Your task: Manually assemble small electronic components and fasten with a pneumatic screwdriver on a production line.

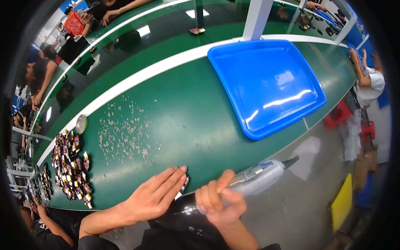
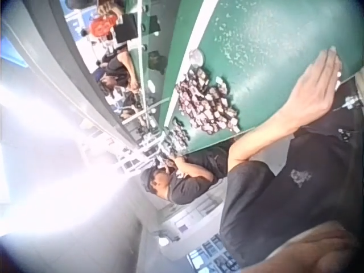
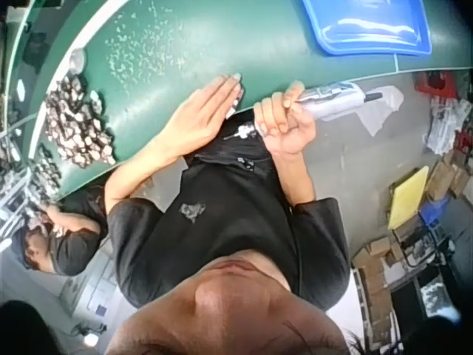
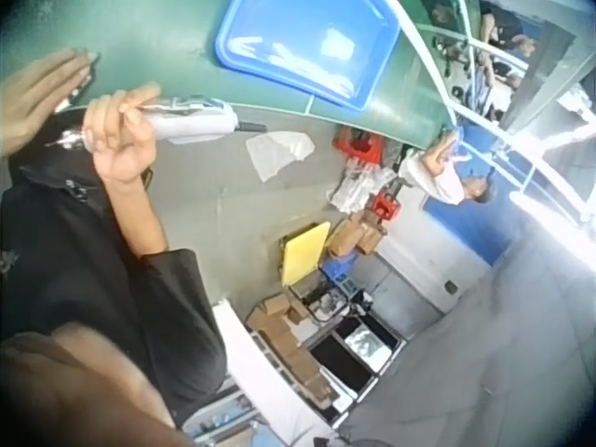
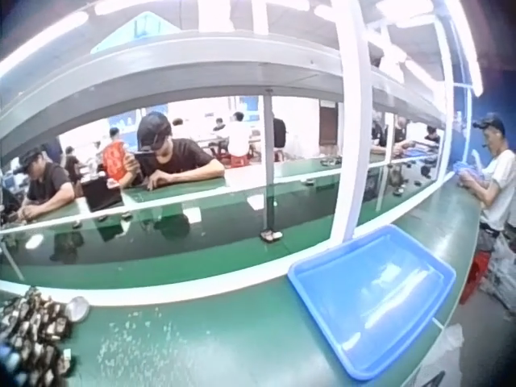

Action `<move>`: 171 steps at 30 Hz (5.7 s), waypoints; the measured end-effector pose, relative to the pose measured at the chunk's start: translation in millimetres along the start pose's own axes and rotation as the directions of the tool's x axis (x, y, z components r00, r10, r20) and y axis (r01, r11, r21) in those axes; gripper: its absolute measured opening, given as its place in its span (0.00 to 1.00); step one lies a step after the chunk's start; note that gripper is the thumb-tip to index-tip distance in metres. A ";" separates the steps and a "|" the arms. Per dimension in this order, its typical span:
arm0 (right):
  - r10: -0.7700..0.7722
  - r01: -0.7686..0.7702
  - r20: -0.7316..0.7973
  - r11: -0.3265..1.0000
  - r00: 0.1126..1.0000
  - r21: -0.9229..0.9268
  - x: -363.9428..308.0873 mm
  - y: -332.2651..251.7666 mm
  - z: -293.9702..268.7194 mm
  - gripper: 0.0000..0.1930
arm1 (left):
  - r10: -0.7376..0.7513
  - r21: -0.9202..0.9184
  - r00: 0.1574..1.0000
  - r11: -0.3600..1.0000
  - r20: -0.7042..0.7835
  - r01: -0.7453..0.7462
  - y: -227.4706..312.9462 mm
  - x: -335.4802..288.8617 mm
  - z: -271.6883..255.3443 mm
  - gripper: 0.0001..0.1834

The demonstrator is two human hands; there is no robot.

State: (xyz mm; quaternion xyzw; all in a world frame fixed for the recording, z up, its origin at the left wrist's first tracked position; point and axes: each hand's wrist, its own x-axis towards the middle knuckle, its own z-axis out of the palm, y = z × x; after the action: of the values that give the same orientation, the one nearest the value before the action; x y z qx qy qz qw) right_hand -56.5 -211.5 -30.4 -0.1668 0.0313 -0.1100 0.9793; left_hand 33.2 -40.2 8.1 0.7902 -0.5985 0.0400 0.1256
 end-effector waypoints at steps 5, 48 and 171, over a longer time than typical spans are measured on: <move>0.056 -0.056 0.009 0.998 0.998 -0.006 -17.5 11.7 1.8 0.04 | -0.140 -0.267 0.990 0.955 -0.016 0.131 4.8 1.9 0.9 0.20; -0.009 0.147 0.228 0.789 0.974 -0.596 47.3 -23.3 33.1 0.11 | 0.004 0.050 0.999 0.999 -0.055 -0.001 12.9 -15.6 17.3 0.19; -0.195 0.196 0.039 0.979 0.980 -0.049 20.8 13.7 43.7 0.06 | -0.729 -0.786 0.592 0.568 -0.344 0.243 36.8 -41.5 2.6 0.12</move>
State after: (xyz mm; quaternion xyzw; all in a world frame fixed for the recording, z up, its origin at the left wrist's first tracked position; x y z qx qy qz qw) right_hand -29.2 -189.6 5.8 -0.1967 0.0008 -0.2020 0.9594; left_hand -13.9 -11.3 2.3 0.7655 -0.2259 0.0506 0.6003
